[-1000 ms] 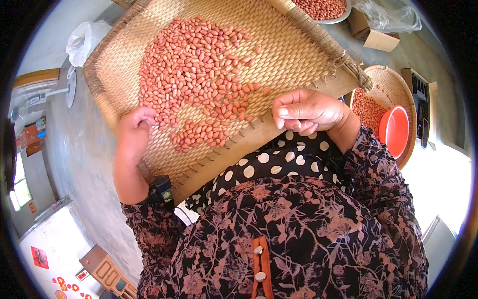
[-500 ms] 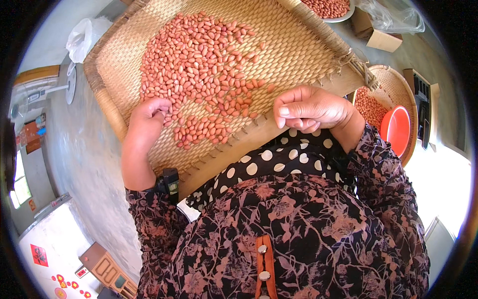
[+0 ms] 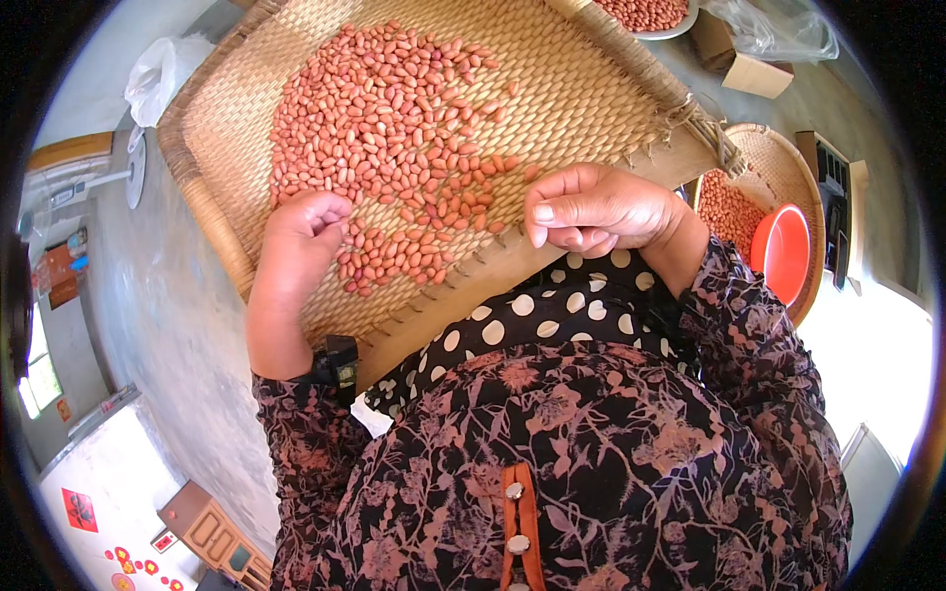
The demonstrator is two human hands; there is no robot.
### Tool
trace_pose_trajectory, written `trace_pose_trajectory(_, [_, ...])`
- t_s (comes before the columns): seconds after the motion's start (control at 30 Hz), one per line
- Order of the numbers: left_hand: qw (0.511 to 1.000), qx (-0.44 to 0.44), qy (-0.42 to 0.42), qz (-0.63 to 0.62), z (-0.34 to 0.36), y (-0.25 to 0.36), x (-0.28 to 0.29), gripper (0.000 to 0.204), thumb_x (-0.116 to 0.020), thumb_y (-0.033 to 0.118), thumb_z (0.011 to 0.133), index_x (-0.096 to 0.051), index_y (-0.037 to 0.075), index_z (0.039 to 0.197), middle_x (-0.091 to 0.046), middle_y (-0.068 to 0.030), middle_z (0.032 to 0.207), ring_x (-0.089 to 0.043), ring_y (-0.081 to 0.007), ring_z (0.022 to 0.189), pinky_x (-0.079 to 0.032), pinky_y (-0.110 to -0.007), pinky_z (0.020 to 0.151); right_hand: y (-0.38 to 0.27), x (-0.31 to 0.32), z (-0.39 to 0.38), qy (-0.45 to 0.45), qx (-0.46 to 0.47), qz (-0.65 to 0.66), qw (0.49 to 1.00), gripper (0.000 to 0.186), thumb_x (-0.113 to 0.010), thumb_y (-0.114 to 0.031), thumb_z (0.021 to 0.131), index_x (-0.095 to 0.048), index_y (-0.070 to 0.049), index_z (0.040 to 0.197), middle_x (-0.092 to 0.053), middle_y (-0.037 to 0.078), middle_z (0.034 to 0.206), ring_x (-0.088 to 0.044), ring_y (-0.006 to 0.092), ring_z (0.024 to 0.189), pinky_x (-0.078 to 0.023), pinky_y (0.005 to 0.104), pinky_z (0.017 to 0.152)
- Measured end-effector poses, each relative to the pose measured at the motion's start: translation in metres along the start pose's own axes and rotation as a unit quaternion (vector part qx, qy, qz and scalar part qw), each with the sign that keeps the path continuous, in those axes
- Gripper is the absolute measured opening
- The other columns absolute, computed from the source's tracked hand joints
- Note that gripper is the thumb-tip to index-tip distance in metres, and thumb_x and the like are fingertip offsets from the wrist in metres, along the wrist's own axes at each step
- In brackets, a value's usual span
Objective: The person is sorting through a tray of peanuts, removing bad nuts or debris and placing them into containers.
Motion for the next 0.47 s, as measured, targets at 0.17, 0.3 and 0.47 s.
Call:
trace_pose_trajectory(0.17, [0.986,-0.105,-0.023,0.125,-0.001,0.005,-0.012,0.013,-0.059,-0.008,0.073,-0.061,0.001,0.084,-0.059,-0.0131,0.081,-0.059,-0.0299,0.071,-0.048,-0.036,0.065,0.003,0.003,0.001,-0.018,0.003,-0.006,1.000,0.026,-0.054,-0.024,0.097,-0.062,0.000,0.092,-0.041,-0.003,0.061,-0.028,0.0008,0.046,-0.020,0.0159,0.037])
trace_pose_trajectory(0.3, [0.979,-0.118,-0.025,0.165,0.000,0.009,-0.016,0.010,-0.059,-0.007,0.074,-0.059,0.000,0.081,-0.058,-0.0144,0.082,-0.059,-0.0318,0.073,-0.048,-0.038,0.066,0.004,0.004,0.000,-0.020,0.004,0.000,1.000,0.026,-0.055,-0.024,0.096,-0.062,0.000,0.092,-0.042,-0.003,0.062,-0.028,0.0009,0.046,-0.020,0.0158,0.036])
trace_pose_trajectory(0.47, [0.985,-0.054,-0.068,0.148,0.000,0.011,-0.013,0.011,-0.058,-0.009,0.075,-0.060,-0.001,0.083,-0.056,-0.0115,0.076,-0.056,-0.0199,0.067,-0.046,-0.030,0.063,0.004,0.003,0.000,-0.016,0.009,-0.016,1.000,0.025,-0.054,-0.023,0.097,-0.062,0.000,0.093,-0.042,-0.002,0.062,-0.028,0.0011,0.046,-0.021,0.0155,0.036])
Point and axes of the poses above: each hand's wrist, its own z-axis towards the middle knuckle, its own x-axis out of the back of the hand, y = z × x, the point moved 1 cm from there along z, towards the middle knuckle
